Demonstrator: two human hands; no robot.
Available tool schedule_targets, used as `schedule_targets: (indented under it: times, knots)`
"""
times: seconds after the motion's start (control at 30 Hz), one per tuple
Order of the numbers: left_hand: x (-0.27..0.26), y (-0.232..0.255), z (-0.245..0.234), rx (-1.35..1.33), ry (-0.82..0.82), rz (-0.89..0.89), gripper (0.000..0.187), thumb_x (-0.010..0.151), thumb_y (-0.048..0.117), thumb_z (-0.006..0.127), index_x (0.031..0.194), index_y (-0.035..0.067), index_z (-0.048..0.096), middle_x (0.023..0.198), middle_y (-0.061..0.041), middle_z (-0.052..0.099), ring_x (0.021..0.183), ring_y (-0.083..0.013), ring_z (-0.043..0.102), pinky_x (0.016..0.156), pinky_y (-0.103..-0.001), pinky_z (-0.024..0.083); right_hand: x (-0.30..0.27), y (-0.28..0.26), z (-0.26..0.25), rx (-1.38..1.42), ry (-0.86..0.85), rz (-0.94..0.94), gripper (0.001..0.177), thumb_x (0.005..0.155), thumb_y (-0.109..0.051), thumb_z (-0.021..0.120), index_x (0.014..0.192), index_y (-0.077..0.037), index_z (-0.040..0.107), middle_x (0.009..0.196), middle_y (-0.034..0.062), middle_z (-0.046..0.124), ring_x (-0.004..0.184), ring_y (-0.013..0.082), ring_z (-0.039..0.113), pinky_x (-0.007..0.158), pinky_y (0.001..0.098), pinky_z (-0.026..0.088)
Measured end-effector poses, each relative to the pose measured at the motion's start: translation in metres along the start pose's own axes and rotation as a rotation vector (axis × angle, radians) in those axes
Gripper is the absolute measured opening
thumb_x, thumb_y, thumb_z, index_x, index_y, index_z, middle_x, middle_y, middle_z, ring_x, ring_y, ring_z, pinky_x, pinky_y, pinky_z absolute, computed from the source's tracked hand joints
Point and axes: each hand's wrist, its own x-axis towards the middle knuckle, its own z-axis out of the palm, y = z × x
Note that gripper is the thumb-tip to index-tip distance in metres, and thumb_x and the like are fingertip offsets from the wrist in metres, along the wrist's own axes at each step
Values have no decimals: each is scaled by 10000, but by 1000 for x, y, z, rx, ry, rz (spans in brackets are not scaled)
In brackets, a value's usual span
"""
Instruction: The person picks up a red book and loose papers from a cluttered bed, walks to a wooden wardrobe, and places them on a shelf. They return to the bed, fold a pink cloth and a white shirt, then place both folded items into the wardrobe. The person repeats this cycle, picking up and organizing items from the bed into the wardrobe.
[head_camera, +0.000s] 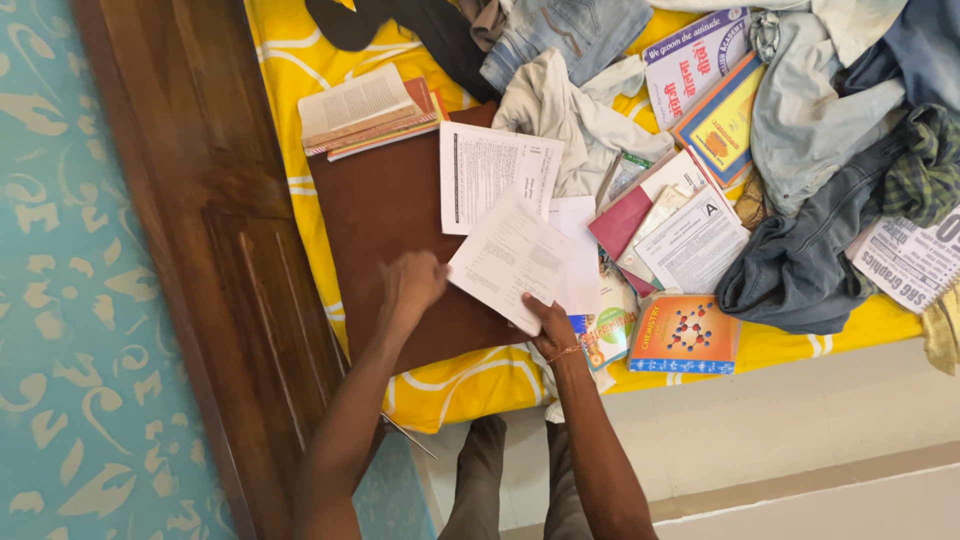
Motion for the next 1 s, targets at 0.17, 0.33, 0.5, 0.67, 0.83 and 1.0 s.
schedule_targets:
  times: [0.17,0.33,0.5,0.67,0.83,1.0]
  knots:
    - [84,27,11,148,507,388,349,944,149,690,1260,-1,692,1305,-194,590,1286,-339,566,1230,-721,188,-14,-12,-3,-122,140,-258,369,898,26,714,1251,89,628,1194,163,712,1006,237,711,870,349,599]
    - [209,36,39,412,636,621,503,880,79,631,1378,11,611,1448,-224,563,1390,-404,472,1179,-575,259,-7,-40,-40,-215,118,-292,321,926,35,693,1237,106,648,1211,178,716,1036,234,704,904,341,585]
    - [250,37,73,458,519,510,382,990,61,574,1359,-26,624,1274,-203,653,1322,-363,555,1197,-559,320,8,-57,-79,-246,173,-203,353,922,56,626,1273,61,603,1210,152,717,1022,236,712,885,365,591]
    - [229,35,68,503,645,618,326,952,66,586,1263,4,663,1230,-181,689,1225,-341,617,1174,-524,336,6,-58,-95,-362,244,-420,472,889,109,580,1345,-9,558,1200,140,703,1023,209,693,872,322,569]
    - [189,35,44,384,596,680,353,892,-10,621,1236,20,694,1066,-157,703,1065,-310,663,1140,-571,367,-16,-65,-79,-395,265,-469,466,918,93,594,1376,8,572,1199,140,702,1017,199,681,879,307,555]
    - [163,34,43,41,282,391,87,889,66,742,961,83,696,972,-152,710,1023,-340,692,928,-506,501,-40,-76,-66,-361,175,-585,485,896,89,600,1371,4,553,1229,81,684,1078,152,666,945,278,532]
